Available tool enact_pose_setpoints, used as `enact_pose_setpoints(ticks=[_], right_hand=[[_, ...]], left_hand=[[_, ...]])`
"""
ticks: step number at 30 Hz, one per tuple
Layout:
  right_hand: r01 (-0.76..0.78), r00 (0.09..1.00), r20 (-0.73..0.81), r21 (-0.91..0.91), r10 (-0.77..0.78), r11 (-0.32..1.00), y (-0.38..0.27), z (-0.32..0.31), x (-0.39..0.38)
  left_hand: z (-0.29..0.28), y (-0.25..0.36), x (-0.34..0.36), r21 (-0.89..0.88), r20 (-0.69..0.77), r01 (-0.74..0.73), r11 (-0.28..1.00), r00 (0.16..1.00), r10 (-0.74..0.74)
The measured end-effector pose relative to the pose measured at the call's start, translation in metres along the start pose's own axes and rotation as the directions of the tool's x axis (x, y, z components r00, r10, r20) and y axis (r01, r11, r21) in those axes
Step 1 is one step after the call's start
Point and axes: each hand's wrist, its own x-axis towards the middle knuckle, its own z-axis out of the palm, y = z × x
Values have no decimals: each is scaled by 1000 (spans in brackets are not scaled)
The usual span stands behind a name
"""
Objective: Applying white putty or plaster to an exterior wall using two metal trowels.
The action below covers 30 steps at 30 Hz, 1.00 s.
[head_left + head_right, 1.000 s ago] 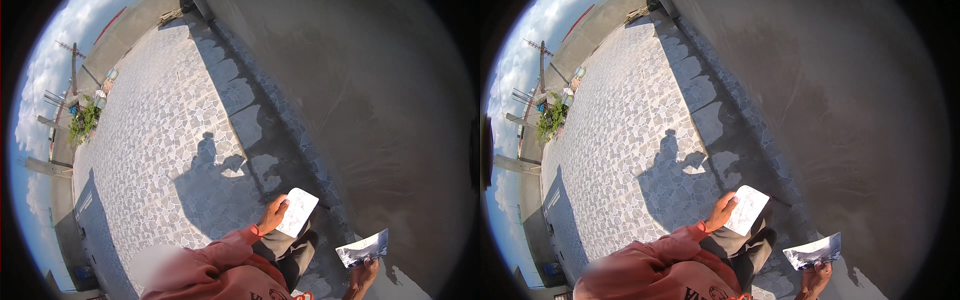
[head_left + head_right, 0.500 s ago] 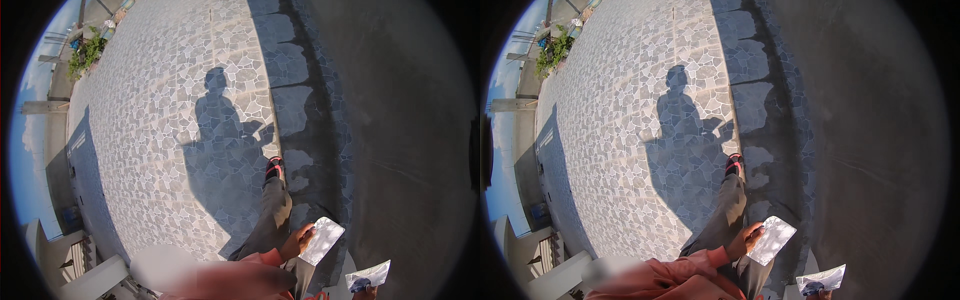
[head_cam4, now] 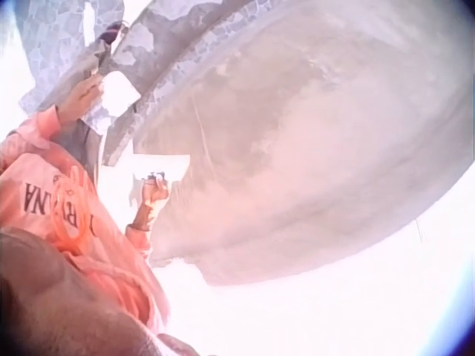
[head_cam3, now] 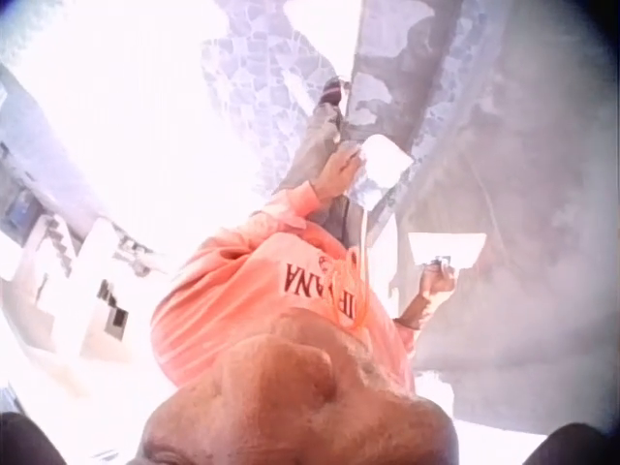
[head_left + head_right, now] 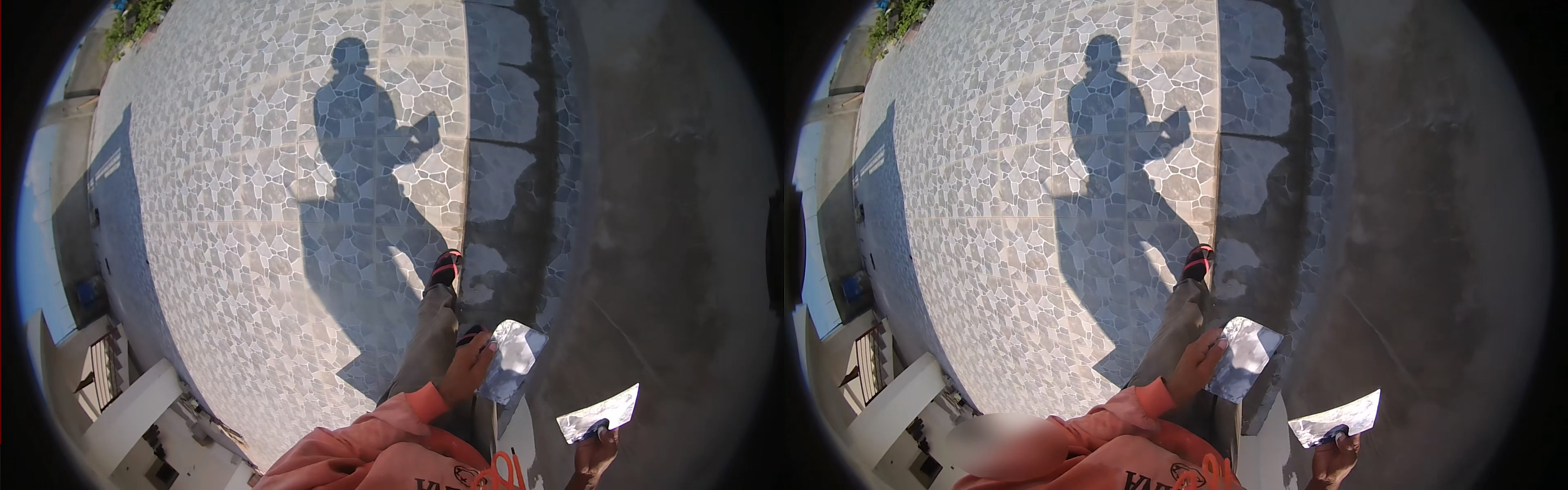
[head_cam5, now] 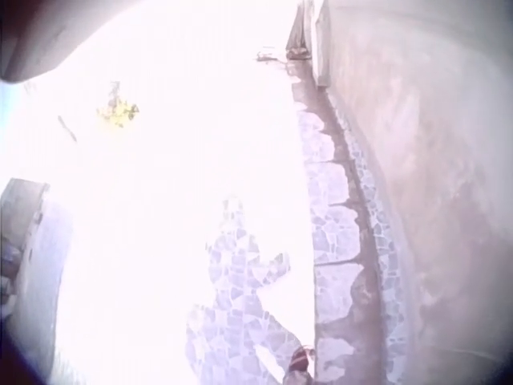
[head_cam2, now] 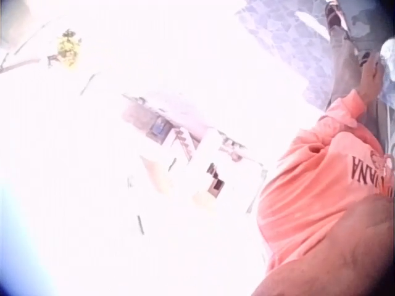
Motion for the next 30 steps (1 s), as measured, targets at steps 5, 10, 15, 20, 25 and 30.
enact_pose_setpoints(ticks=[5,10,15,20,25,30], right_hand=[[-1,995,101,108,-10,994,-7,7,18],[-5,990,141,162,-18,987,-18,18,46],[-19,986,165,253,-24,967,-39,41,81],[-24,973,228,262,-38,965,-68,69,120],[14,958,272,269,-89,963,-89,90,145],[49,949,283,310,-141,950,-93,118,148]], left_hand=[[-9,35,18,-23,-37,23,999,999,-24],[-10,84,40,126,-65,-44,991,997,53],[6,114,70,172,-48,-70,983,996,79],[29,151,108,254,-14,-245,935,966,257],[38,176,127,195,19,-245,950,969,246],[24,194,150,185,57,-174,967,984,167]])
